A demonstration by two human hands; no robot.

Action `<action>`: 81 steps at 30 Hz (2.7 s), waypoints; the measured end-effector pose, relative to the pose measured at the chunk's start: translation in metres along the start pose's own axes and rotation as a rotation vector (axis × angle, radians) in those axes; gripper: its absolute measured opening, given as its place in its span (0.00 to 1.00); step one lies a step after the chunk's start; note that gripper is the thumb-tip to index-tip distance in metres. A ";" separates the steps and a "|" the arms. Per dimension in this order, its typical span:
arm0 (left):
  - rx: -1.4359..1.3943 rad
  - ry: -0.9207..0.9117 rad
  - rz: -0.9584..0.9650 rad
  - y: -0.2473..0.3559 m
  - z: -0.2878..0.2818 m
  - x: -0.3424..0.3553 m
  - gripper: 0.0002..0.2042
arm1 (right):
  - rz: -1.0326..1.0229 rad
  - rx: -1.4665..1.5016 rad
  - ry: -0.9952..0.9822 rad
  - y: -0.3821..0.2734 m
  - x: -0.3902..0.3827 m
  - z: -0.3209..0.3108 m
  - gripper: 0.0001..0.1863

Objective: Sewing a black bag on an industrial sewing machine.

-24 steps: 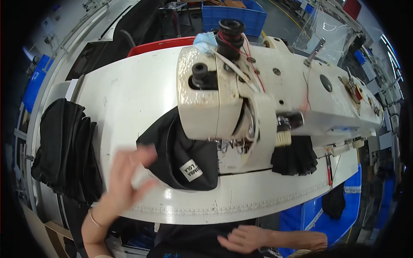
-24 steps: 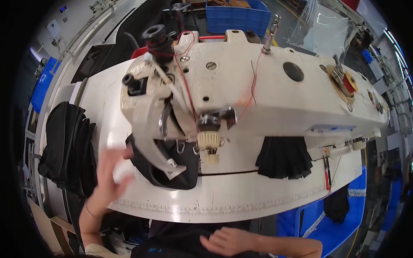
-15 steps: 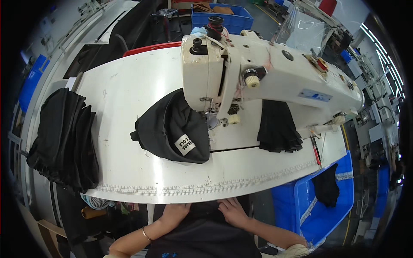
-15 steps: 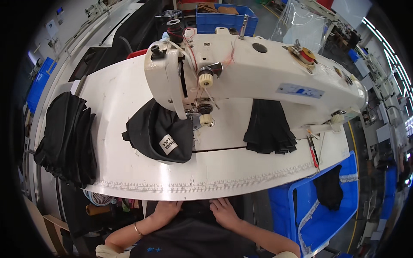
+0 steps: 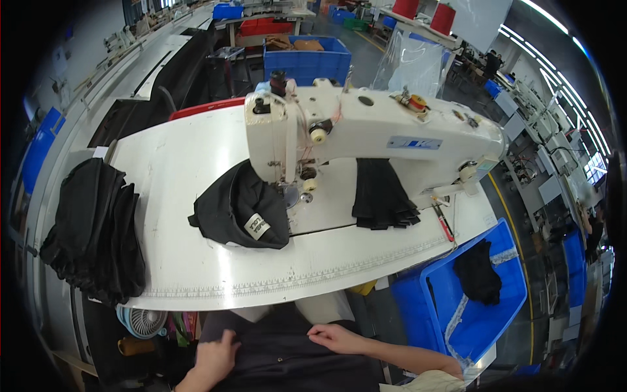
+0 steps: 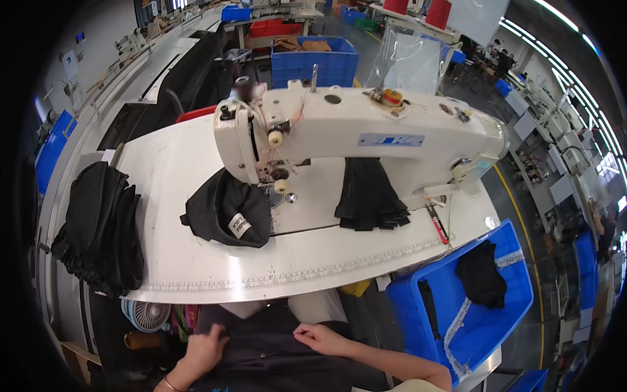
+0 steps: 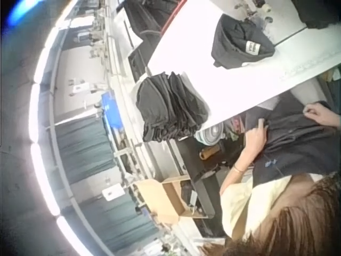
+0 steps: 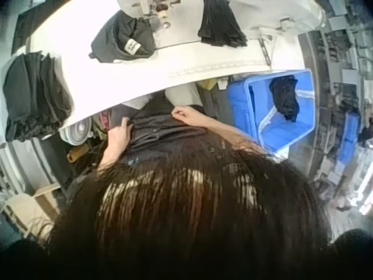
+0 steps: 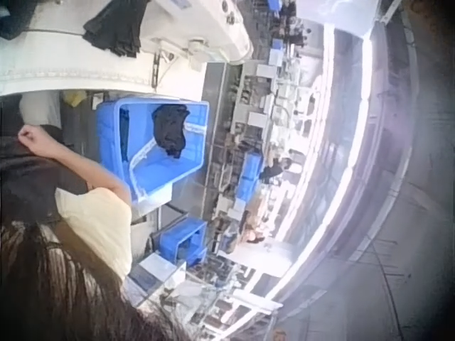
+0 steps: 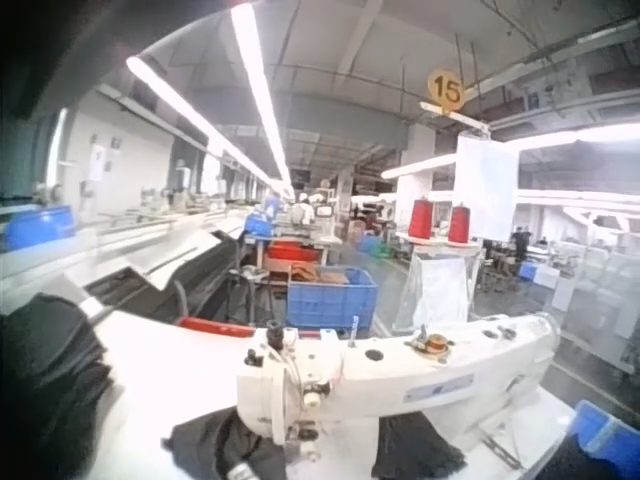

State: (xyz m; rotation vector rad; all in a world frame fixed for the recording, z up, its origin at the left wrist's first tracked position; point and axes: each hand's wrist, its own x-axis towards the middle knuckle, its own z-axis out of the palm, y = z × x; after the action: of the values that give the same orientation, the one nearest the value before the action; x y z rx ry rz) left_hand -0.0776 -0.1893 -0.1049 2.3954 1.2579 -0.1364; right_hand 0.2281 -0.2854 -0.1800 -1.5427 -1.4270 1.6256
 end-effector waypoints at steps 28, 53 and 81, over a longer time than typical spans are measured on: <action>-0.415 0.151 0.614 0.202 -0.087 0.336 0.18 | 0.034 -1.013 1.088 -0.094 0.168 -0.337 0.10; -0.371 0.238 0.614 0.189 -0.068 0.338 0.24 | -0.068 -0.997 1.146 -0.080 0.131 -0.369 0.13; -0.280 0.556 0.578 0.186 -0.049 0.408 0.11 | 0.051 -1.173 0.969 -0.156 -0.036 -0.240 0.26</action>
State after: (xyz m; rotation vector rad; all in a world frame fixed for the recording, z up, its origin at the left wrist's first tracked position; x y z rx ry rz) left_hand 0.3053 0.0494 -0.1144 2.5051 0.6580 0.8646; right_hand 0.4109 -0.1803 0.0171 -2.4045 -1.7097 -0.2650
